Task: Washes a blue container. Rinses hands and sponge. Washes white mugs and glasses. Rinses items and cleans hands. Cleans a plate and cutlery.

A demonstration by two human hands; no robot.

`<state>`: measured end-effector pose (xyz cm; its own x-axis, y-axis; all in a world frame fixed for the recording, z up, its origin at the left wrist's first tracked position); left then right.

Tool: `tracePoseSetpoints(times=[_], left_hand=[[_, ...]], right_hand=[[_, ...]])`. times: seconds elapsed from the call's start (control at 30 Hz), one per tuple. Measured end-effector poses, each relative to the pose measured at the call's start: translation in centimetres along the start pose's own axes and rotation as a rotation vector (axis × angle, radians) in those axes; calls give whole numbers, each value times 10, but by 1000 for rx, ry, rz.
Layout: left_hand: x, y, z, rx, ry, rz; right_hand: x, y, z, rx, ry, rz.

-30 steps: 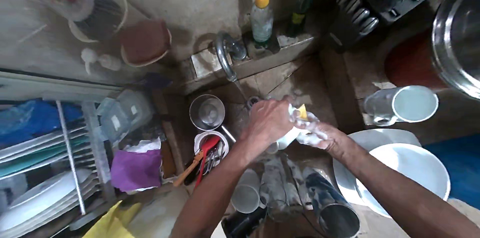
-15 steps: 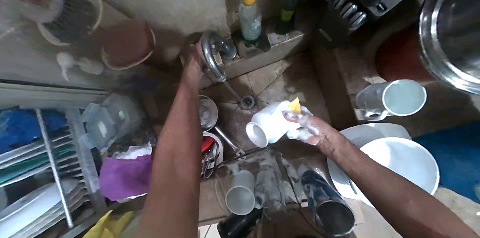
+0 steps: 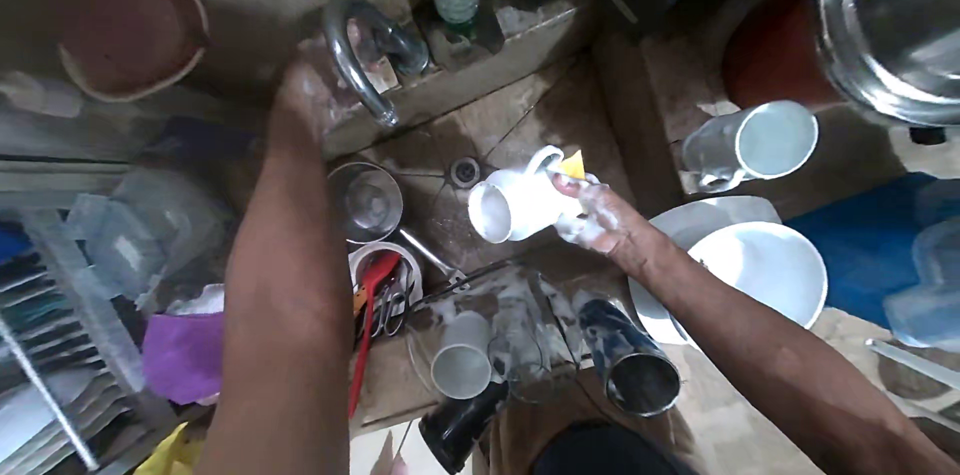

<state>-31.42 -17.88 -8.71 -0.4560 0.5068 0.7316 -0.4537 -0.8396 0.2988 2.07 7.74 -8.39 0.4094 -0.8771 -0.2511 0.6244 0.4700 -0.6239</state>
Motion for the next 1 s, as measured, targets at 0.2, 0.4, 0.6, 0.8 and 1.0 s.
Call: tracePoseSetpoints(times=[0.2, 0.4, 0.6, 0.8, 1.0], left_hand=[[-38, -32, 69, 428, -62, 105], [-64, -125, 187, -91, -71, 26], [-34, -157, 181, 178, -276, -227], [-11, -151, 169, -294, 240, -280], [-28, -176, 160, 140, -300, 78]], right_hand=[[-1, 4, 0, -34, 122, 58], [-3, -37, -3, 8, 228, 68], [18, -44, 24, -32, 434, 511], [-8, -19, 13, -494, 1103, 1872], [-6, -52, 23, -139, 473, 782]])
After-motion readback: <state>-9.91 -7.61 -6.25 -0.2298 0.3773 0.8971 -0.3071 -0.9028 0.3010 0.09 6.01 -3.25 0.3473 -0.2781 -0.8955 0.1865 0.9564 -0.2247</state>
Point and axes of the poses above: each hand's wrist, its own z-axis away from the middle knuckle, its own y-axis out of the back of the hand, x = y × z, the point moved 2 cm from there along -z, towards the middle knuckle, and after that the axes turned 10 degrees about -z, right-handed, at the moved point
